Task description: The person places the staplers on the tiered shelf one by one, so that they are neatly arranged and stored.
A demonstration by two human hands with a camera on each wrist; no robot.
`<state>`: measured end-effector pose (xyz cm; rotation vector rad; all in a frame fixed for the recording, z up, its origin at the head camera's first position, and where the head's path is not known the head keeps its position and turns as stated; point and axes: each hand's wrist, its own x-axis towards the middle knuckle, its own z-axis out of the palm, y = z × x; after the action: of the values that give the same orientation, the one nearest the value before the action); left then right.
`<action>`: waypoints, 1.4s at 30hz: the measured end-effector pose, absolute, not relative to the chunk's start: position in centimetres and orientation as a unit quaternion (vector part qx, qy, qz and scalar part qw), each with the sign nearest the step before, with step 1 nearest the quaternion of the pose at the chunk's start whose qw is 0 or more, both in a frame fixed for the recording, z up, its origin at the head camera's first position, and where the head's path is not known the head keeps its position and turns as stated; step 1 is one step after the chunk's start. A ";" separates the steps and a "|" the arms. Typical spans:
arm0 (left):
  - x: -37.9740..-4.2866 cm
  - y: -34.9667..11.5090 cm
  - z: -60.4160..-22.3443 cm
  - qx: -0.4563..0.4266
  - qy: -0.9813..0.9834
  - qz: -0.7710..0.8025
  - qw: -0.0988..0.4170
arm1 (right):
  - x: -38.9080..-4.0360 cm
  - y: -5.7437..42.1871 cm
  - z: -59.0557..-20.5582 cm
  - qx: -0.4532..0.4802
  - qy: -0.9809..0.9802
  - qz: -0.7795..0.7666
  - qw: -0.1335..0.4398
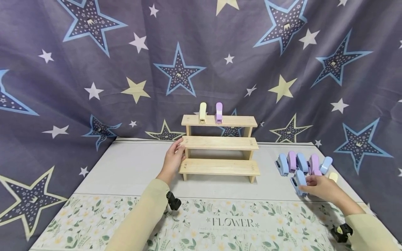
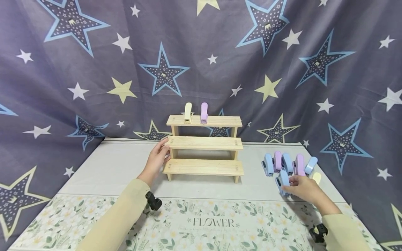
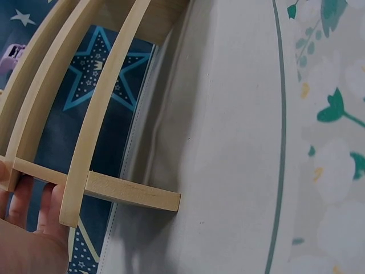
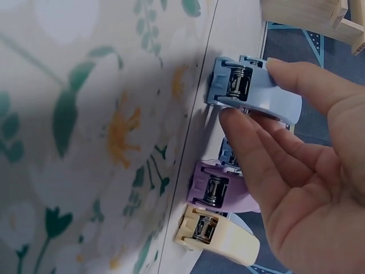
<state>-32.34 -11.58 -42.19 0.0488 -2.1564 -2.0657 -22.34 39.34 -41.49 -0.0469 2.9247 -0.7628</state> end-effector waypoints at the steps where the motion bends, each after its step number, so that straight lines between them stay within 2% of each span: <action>1: -32.3 -11.6 -42.2 0.016 -0.720 -0.690 0.078 | -22.3 39.3 -41.5 -0.013 0.966 -0.252 0.062; 11: -32.3 -11.7 -42.3 0.020 -0.720 -0.689 0.079 | -22.0 38.9 -41.5 -0.026 0.961 -0.269 0.063; 22: -32.5 -11.7 -42.1 0.012 -0.719 -0.691 0.074 | -22.1 38.5 -40.2 -0.043 0.961 -0.270 0.028; 42: -32.2 -11.7 -42.2 0.019 -0.721 -0.688 0.076 | -25.0 32.1 -34.6 -0.096 0.947 -0.290 -0.094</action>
<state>-32.25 -11.74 -42.16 0.0566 -2.1627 -2.0632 -24.99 32.07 -34.64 -0.3216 3.1691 -0.9705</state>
